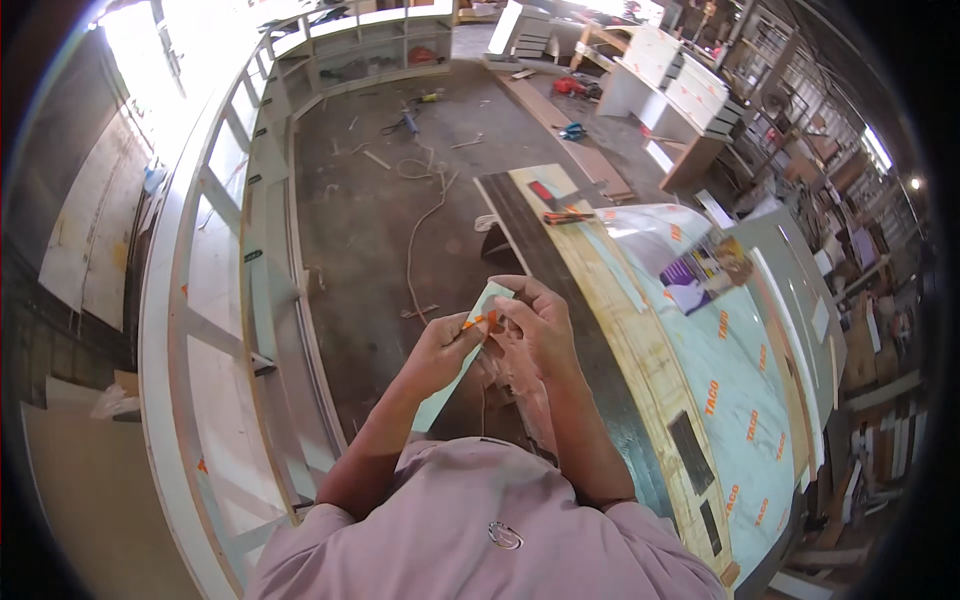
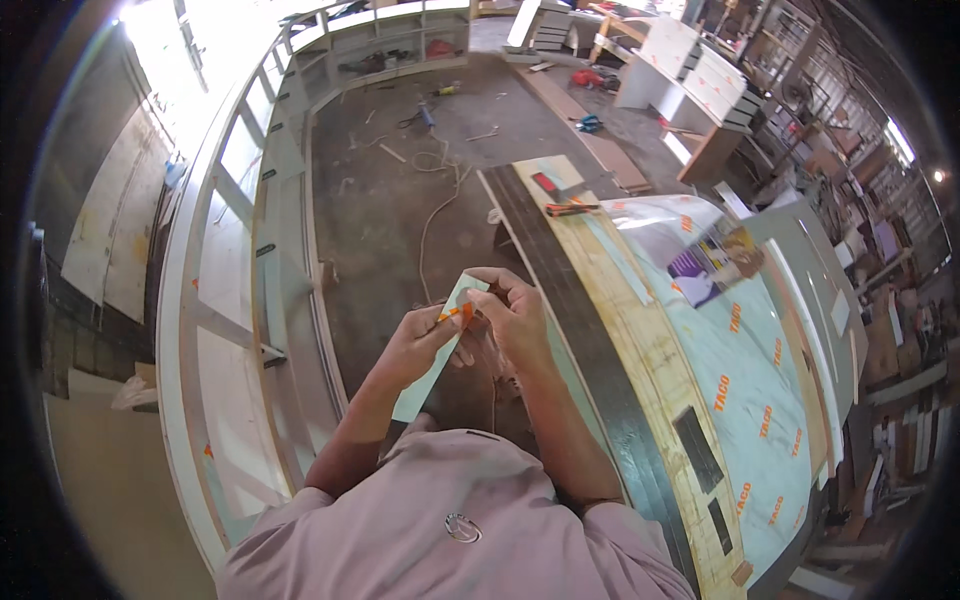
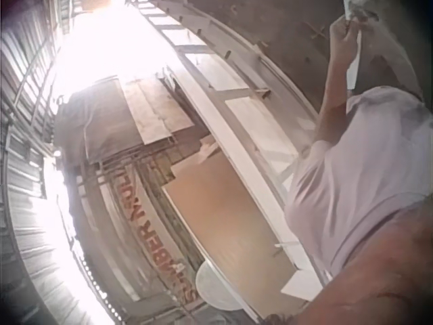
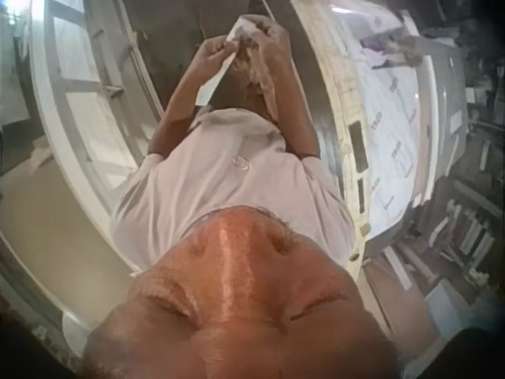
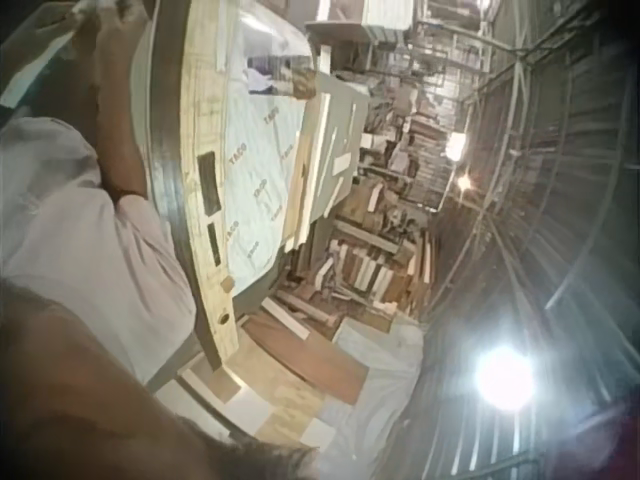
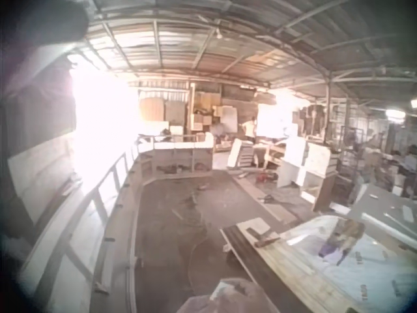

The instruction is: The person peels backing from laminate strips and presses them onto the wooden cabinet frame by hand.

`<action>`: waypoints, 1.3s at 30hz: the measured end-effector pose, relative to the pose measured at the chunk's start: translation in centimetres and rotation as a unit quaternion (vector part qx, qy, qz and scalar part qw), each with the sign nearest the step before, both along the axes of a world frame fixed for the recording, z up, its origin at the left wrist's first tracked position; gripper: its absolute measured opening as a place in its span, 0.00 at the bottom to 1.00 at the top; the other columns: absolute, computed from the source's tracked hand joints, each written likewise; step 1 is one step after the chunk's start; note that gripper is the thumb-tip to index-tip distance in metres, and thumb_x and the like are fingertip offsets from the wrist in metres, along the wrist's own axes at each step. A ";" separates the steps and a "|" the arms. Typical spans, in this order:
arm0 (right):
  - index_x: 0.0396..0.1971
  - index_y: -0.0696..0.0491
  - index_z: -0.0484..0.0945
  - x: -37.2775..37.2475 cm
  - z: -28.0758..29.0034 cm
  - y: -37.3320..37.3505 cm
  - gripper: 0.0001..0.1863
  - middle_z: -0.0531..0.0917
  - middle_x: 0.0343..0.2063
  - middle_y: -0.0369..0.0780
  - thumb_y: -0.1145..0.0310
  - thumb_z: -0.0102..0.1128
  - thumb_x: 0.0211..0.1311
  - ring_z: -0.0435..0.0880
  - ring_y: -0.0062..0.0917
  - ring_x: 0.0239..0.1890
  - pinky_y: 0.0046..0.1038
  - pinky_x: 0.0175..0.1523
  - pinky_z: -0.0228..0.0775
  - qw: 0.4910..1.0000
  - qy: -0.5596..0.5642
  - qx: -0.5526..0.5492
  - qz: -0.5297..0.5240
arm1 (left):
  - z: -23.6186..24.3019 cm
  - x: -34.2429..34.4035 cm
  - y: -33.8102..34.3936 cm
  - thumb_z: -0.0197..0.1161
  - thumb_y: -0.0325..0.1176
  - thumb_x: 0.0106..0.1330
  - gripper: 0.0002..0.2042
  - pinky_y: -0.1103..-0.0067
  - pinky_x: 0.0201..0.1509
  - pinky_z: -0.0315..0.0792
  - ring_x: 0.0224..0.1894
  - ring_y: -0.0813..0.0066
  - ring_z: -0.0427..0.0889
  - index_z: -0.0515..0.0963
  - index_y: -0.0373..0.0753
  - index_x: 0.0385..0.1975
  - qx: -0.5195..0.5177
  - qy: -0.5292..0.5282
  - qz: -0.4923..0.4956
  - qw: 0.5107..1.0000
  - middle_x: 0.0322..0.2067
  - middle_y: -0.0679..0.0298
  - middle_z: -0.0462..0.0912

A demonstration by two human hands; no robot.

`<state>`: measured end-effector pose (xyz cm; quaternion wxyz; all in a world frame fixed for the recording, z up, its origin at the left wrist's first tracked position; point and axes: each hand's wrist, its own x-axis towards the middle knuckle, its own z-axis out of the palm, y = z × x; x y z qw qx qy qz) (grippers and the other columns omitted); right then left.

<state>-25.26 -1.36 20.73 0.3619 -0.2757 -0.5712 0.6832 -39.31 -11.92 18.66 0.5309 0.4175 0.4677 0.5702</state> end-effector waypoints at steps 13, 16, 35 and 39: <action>0.39 0.59 0.86 -24.3 0.0 -1.1 0.09 0.84 0.26 0.32 0.71 0.63 0.63 0.66 0.07 0.20 0.14 0.26 0.55 0.988 0.078 -0.072 0.113 | -1.0 -18.1 -3.3 0.52 0.31 0.79 0.11 0.79 0.33 0.77 0.27 0.79 0.83 0.79 0.30 0.46 -0.022 0.130 0.244 0.961 0.29 0.62 0.85; 0.39 0.60 0.85 -28.4 0.2 -1.2 0.08 0.85 0.30 0.36 0.72 0.62 0.66 0.82 0.16 0.30 0.20 0.34 0.76 0.983 0.041 -0.054 0.172 | -1.3 -21.2 -4.0 0.53 0.30 0.78 0.10 0.77 0.33 0.77 0.27 0.77 0.84 0.79 0.30 0.46 -0.019 0.135 0.301 0.944 0.28 0.60 0.85; 0.44 0.60 0.84 -58.9 -2.9 15.4 0.14 0.85 0.30 0.37 0.74 0.58 0.58 0.75 0.13 0.27 0.16 0.35 0.66 0.939 0.092 -0.115 0.310 | -3.2 -47.0 11.2 0.53 0.25 0.71 0.09 0.68 0.35 0.77 0.30 0.59 0.88 0.78 0.32 0.45 -0.054 0.271 0.456 0.846 0.28 0.52 0.86; 0.50 0.59 0.79 -65.8 0.2 19.3 0.17 0.85 0.36 0.39 0.74 0.57 0.62 0.80 0.17 0.34 0.19 0.40 0.72 0.930 0.148 -0.197 0.273 | -2.8 -54.4 15.2 0.54 0.26 0.71 0.10 0.67 0.38 0.78 0.33 0.57 0.88 0.79 0.33 0.48 -0.058 0.297 0.481 0.822 0.31 0.52 0.86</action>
